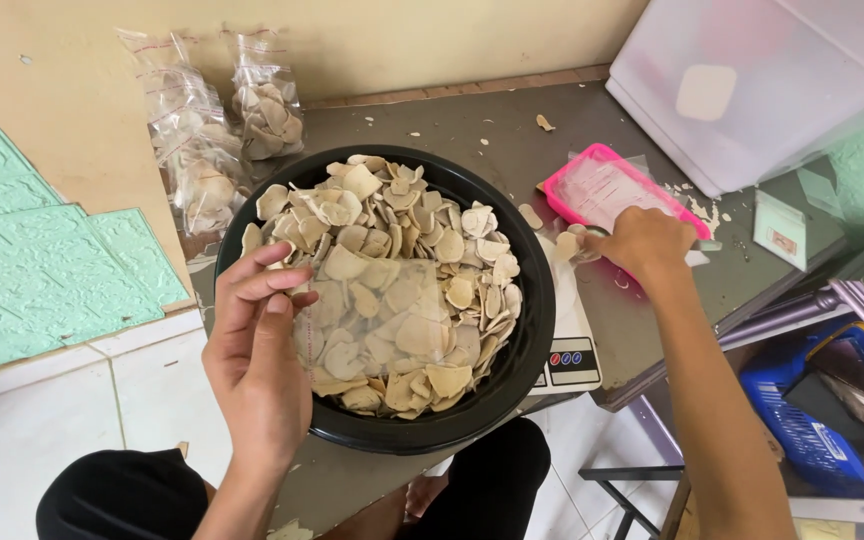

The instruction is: Packaging small chips or crackers into individual plastic bags from a large bowl and weighing them on a scale.

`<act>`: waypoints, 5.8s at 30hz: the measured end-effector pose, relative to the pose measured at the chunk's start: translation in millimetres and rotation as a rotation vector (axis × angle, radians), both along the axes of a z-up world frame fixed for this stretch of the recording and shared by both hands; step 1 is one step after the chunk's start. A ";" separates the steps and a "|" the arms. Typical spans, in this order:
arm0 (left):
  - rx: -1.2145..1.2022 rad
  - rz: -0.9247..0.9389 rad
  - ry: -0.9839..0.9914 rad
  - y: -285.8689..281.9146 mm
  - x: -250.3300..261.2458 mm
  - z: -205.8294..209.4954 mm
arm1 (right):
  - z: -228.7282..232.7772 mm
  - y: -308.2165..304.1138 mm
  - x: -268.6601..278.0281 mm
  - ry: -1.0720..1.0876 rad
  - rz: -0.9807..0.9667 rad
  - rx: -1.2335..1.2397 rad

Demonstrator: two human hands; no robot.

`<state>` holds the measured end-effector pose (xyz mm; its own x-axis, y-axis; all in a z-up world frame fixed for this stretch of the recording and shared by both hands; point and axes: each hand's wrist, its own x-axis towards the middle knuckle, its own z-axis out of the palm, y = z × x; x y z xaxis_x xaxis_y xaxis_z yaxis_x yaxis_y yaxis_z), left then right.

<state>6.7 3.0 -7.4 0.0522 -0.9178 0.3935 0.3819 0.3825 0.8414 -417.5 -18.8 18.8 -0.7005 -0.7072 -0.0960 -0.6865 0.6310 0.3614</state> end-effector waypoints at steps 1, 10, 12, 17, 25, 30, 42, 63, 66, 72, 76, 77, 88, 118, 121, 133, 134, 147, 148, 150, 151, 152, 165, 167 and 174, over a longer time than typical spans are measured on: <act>-0.001 0.000 0.000 -0.3 -0.2 0.0 | 0.2 -2.5 -0.2 0.000 0.000 -0.001; 0.008 0.003 0.000 0.3 0.5 0.3 | -6.9 -10.0 -16.2 0.058 -0.008 -0.026; 0.009 0.008 -0.005 0.5 0.1 1.0 | -4.1 -7.8 -16.0 0.026 -0.026 -0.036; 0.011 0.006 -0.003 0.4 0.4 -0.3 | -1.9 -1.6 4.6 -0.009 0.008 -0.039; 0.017 0.011 -0.008 1.5 0.7 1.3 | 5.2 2.9 9.3 -0.269 0.035 -0.116; 0.009 0.006 -0.012 1.8 1.2 1.6 | 6.7 0.2 6.1 -0.408 0.018 -0.101; 0.005 0.004 0.007 1.4 0.7 1.3 | -3.3 -0.8 -6.5 -0.029 0.212 0.087; -0.002 0.020 -0.007 1.6 0.8 0.9 | 83.2 51.5 62.3 -0.062 0.453 -0.403; 0.005 0.019 0.009 1.9 0.2 2.2 | 102.9 48.5 132.7 -0.372 0.408 -0.283; 0.004 0.024 -0.009 2.1 0.2 3.4 | 66.9 35.7 152.0 -0.424 0.617 -0.091; -0.009 0.027 -0.013 1.9 0.5 2.7 | 77.6 42.1 166.3 -0.446 0.576 0.020; -0.012 0.025 -0.013 2.2 0.6 3.1 | 80.1 44.0 167.4 -0.413 0.548 0.048; -0.022 0.024 -0.013 2.0 0.4 2.5 | 48.8 46.2 75.9 -0.382 0.171 -0.335; -0.158 -0.306 -0.306 -24.8 -31.6 43.2 | 144.3 78.7 116.7 -0.569 0.265 -0.767; -0.019 -0.426 -0.485 -48.7 -59.9 71.7 | 161.3 69.1 145.3 -0.539 0.370 -0.727; 0.358 -0.938 -0.131 -139.1 -92.8 40.6 | 115.6 1.0 188.6 -0.810 0.824 -0.919; 0.317 -0.794 -0.011 -136.1 -92.0 44.2 | 99.3 -16.6 179.7 -0.894 0.794 -1.161; -0.081 -0.119 -0.229 -169.1 -102.0 5.3 | -3.3 -86.2 176.0 -1.333 0.405 -1.431; -0.074 -0.120 -0.228 -171.3 -103.2 5.0 | -1.2 -86.8 177.3 -1.332 0.401 -1.425; -0.160 -0.146 -0.130 -174.4 -104.4 3.0 | 0.7 -86.3 181.4 -1.424 0.414 -1.528; -0.158 -0.147 -0.132 -161.6 -97.6 13.4 | 8.0 -79.7 189.6 -1.424 0.410 -1.528; -0.168 -0.177 -0.093 -148.6 -90.6 24.1 | 15.6 -72.9 197.9 -1.478 0.434 -1.541; 0.121 -0.302 0.118 -125.8 -80.8 49.7 | 12.0 -67.3 202.4 -1.141 0.704 -1.492; 0.128 -0.316 0.067 -120.2 -82.9 50.2 | 8.2 -72.6 195.9 -1.167 0.671 -1.535; 0.259 -0.498 -0.070 -135.4 -81.9 34.0 | 3.1 -79.8 177.0 -1.447 0.430 -1.742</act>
<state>-75.3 -132.5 26.6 -0.4304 -0.8918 0.1394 0.4032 -0.0518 0.9136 -240.5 -98.6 21.9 -0.5936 -0.6788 0.4322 -0.0357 -0.5143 -0.8569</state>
